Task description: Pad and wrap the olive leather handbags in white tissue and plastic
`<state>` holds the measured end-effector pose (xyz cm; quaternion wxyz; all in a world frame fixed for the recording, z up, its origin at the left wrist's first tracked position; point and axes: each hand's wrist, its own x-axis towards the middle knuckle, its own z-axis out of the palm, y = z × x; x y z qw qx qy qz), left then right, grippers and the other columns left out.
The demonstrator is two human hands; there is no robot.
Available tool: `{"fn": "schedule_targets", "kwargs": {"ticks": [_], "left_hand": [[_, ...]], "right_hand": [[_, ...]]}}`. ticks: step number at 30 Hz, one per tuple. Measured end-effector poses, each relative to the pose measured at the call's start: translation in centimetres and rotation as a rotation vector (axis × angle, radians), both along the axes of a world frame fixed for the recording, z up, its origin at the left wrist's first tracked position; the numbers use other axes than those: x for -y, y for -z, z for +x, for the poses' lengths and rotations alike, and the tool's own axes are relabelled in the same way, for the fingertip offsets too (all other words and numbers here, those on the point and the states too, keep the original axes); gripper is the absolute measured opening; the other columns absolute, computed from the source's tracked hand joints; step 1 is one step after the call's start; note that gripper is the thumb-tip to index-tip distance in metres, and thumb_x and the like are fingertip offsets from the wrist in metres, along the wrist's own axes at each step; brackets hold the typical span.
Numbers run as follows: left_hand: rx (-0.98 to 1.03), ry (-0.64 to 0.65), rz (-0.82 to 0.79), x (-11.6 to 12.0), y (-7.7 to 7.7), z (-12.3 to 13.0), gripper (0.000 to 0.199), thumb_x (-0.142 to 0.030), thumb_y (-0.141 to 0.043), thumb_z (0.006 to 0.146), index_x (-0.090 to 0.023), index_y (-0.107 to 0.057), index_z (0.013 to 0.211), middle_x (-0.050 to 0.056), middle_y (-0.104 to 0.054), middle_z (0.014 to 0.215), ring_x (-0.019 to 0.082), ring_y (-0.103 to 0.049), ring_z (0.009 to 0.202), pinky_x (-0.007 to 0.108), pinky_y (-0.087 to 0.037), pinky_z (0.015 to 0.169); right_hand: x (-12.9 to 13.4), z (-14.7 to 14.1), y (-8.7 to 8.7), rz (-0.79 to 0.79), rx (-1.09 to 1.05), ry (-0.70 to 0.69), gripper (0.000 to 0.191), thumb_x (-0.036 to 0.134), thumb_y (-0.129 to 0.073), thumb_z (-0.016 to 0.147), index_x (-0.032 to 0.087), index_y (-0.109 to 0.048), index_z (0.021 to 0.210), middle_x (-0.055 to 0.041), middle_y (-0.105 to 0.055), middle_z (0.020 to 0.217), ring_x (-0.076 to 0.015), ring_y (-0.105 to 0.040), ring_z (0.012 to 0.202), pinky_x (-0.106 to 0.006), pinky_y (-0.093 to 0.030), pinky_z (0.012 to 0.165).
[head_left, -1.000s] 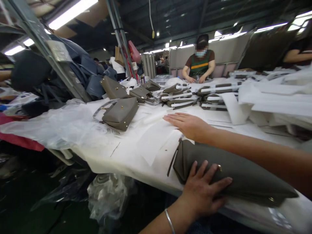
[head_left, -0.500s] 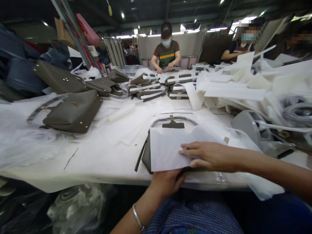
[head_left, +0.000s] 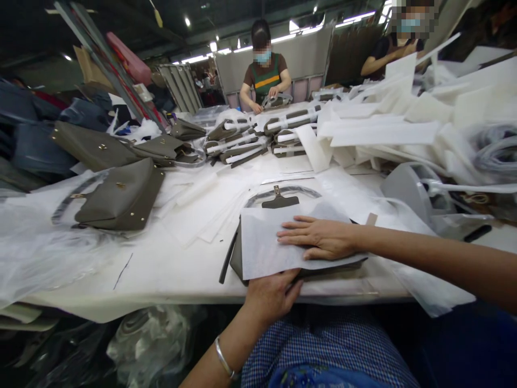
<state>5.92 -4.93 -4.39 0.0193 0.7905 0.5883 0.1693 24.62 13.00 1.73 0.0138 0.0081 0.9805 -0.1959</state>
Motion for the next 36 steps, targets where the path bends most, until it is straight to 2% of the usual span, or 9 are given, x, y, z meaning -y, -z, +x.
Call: {"fn": "schedule_targets", "kwargs": {"ticks": [5,9,12,14,17,20,22,30,36], "left_hand": [[0.039,0.034,0.026,1.2,-1.3,-0.2,0.034,-0.04,-0.055,0.095,-0.027,-0.061,0.126,0.005,-0.075,0.104,0.022,-0.071,0.091,0.036,-0.058,0.086],[0.314,0.097,0.135,2.1,-6.2,0.1,0.022,-0.023,-0.052,0.097,-0.026,-0.064,0.116,0.0,-0.075,0.106,0.014,-0.07,0.095,0.025,-0.057,0.088],[0.408,0.075,0.163,0.1,-8.8,0.3,0.027,-0.023,-0.05,0.099,-0.024,-0.06,0.124,0.001,-0.071,0.12,0.013,-0.066,0.112,0.025,-0.053,0.099],[0.301,0.05,0.094,-2.2,-8.5,0.0,0.041,-0.029,-0.049,0.099,-0.02,-0.048,0.139,0.006,-0.061,0.137,0.017,-0.058,0.126,0.032,-0.049,0.107],[0.074,0.013,0.007,-5.1,-5.6,-1.0,0.051,-0.035,-0.046,0.101,-0.016,-0.038,0.147,0.011,-0.052,0.147,0.022,-0.05,0.135,0.042,-0.045,0.112],[-0.018,0.002,0.023,-5.9,-2.8,-1.7,0.052,-0.037,-0.039,0.103,-0.015,-0.034,0.149,0.01,-0.046,0.152,0.022,-0.042,0.141,0.044,-0.038,0.117],[-0.039,-0.01,0.045,-5.5,-2.0,-1.7,0.05,-0.036,-0.036,0.104,-0.016,-0.035,0.149,0.01,-0.044,0.153,0.022,-0.039,0.143,0.044,-0.037,0.118],[-0.06,-0.037,0.047,-4.9,-2.4,-1.2,0.046,-0.034,-0.035,0.103,-0.016,-0.044,0.145,0.01,-0.043,0.153,0.023,-0.039,0.143,0.044,-0.037,0.118],[-0.049,-0.038,0.05,-4.9,-2.2,-1.3,0.046,-0.034,-0.036,0.103,-0.017,-0.044,0.145,0.009,-0.042,0.154,0.022,-0.038,0.143,0.044,-0.037,0.118]], "right_hand": [[0.2,0.2,0.3,0.014,-0.076,-0.021,0.065,0.047,-0.047,0.099,0.028,-0.023,0.157,-0.0061,-0.034,0.159,-0.0266,-0.02,0.15,-0.054,-0.01,0.123],[0.4,0.5,0.8,0.027,-0.11,-0.024,0.066,0.046,-0.047,0.1,0.028,-0.021,0.158,-0.0057,-0.035,0.159,-0.0257,-0.021,0.15,-0.054,-0.013,0.123],[0.4,0.4,1.1,0.046,-0.134,-0.022,0.067,0.046,-0.047,0.099,0.025,-0.022,0.158,-0.0081,-0.036,0.159,-0.0255,-0.022,0.15,-0.055,-0.014,0.123],[0.5,0.4,1.4,0.063,-0.152,-0.002,0.066,0.046,-0.046,0.1,0.021,-0.023,0.157,-0.0112,-0.036,0.158,-0.0257,-0.025,0.149,-0.056,-0.014,0.122],[1.0,0.7,1.9,0.085,-0.219,0.082,0.064,0.045,-0.048,0.099,0.016,-0.032,0.154,-0.0152,-0.042,0.154,-0.0265,-0.034,0.145,-0.056,-0.021,0.121],[1.3,1.4,2.3,0.068,-0.34,0.181,0.053,0.04,-0.053,0.098,0.013,-0.048,0.143,-0.0155,-0.055,0.143,-0.0246,-0.046,0.137,-0.048,-0.036,0.116],[1.3,1.7,2.5,0.056,-0.4,0.21,0.043,0.036,-0.054,0.097,0.013,-0.057,0.133,-0.0144,-0.06,0.135,-0.0235,-0.05,0.132,-0.045,-0.042,0.111],[1.1,1.4,1.9,0.072,-0.381,0.145,0.03,0.032,-0.053,0.098,0.019,-0.064,0.123,-0.0125,-0.061,0.125,-0.0244,-0.055,0.118,-0.048,-0.047,0.104],[1.4,1.6,2.0,0.054,-0.425,0.172,0.029,0.031,-0.054,0.098,0.018,-0.065,0.121,-0.0124,-0.064,0.118,-0.0217,-0.058,0.109,-0.042,-0.051,0.097]]}}
